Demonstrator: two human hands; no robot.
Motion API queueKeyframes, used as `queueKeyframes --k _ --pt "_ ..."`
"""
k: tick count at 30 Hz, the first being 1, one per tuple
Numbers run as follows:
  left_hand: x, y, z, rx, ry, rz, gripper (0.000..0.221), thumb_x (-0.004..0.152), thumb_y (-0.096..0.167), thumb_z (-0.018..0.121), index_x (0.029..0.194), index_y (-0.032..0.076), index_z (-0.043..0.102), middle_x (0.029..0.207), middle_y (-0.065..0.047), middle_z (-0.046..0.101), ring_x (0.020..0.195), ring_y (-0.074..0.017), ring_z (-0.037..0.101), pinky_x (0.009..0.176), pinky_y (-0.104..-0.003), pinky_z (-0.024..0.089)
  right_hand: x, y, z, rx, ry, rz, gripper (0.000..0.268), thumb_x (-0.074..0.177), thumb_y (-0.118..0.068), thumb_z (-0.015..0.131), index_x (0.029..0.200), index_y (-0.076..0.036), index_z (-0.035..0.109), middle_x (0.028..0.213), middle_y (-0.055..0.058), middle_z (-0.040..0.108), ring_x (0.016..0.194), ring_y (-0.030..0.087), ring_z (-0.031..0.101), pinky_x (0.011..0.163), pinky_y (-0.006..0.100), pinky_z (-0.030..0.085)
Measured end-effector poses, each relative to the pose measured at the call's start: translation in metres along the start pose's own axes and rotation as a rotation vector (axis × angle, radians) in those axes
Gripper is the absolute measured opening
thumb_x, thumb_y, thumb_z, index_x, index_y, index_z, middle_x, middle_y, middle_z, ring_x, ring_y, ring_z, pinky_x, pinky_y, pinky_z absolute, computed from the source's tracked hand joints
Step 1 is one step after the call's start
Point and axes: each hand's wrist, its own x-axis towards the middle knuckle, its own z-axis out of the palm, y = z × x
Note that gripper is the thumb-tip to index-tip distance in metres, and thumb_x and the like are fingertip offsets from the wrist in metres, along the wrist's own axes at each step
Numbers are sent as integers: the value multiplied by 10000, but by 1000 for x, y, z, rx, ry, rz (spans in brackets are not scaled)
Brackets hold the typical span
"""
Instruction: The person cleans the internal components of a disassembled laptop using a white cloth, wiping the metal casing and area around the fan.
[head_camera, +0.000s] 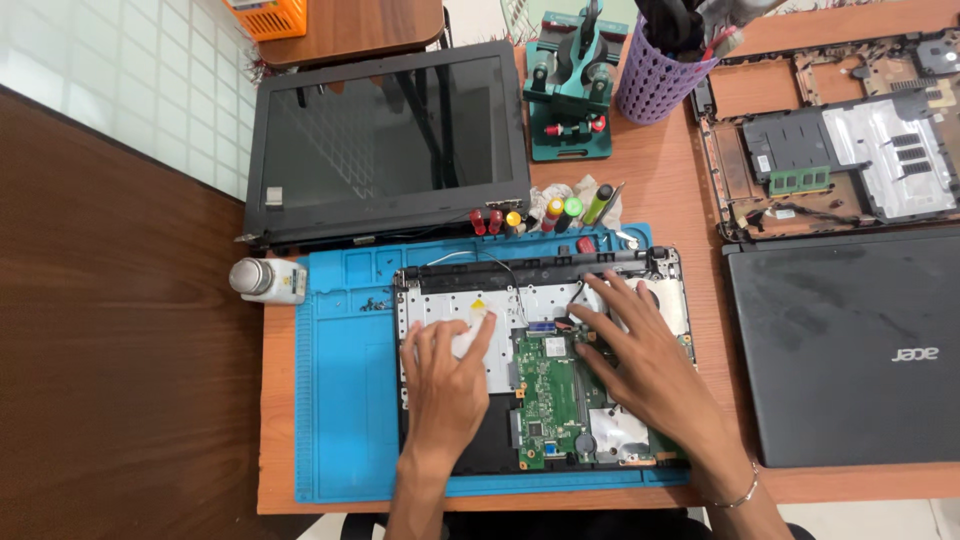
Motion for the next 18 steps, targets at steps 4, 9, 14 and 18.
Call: queueKeyframes --k 4,9,14,18 --pt "5 5 3 -5 -9 13 525 869 28 609 1371 174 667 1106 -111 550 1132 -284 525 1136 -578 294 6 6 9 21 -8 -43 385 888 -182 706 1264 -111 659 1496 159 510 1460 388 398 1212 593 265" --pt "11 -3 3 40 4 -57 532 871 32 598 1387 147 648 1113 -127 548 1153 -307 515 1139 -575 290 5 11 15 43 21 -53 328 868 -159 721 1193 -112 708 1456 157 552 1427 397 441 1198 601 294" --pt "13 0 10 13 -16 -6 518 896 32 597 1393 168 651 1127 -121 550 1159 -289 506 1156 -580 289 5 14 14 75 6 -44 292 865 -143 719 1156 -118 718 1432 137 572 1417 381 462 1206 601 297" --pt "16 1 11 -3 -33 -4 552 859 28 610 1395 153 652 1117 -123 548 1149 -299 506 1140 -588 292 6 13 14 87 0 -38 259 870 -139 718 1126 -97 711 1408 124 587 1420 372 461 1203 602 287"
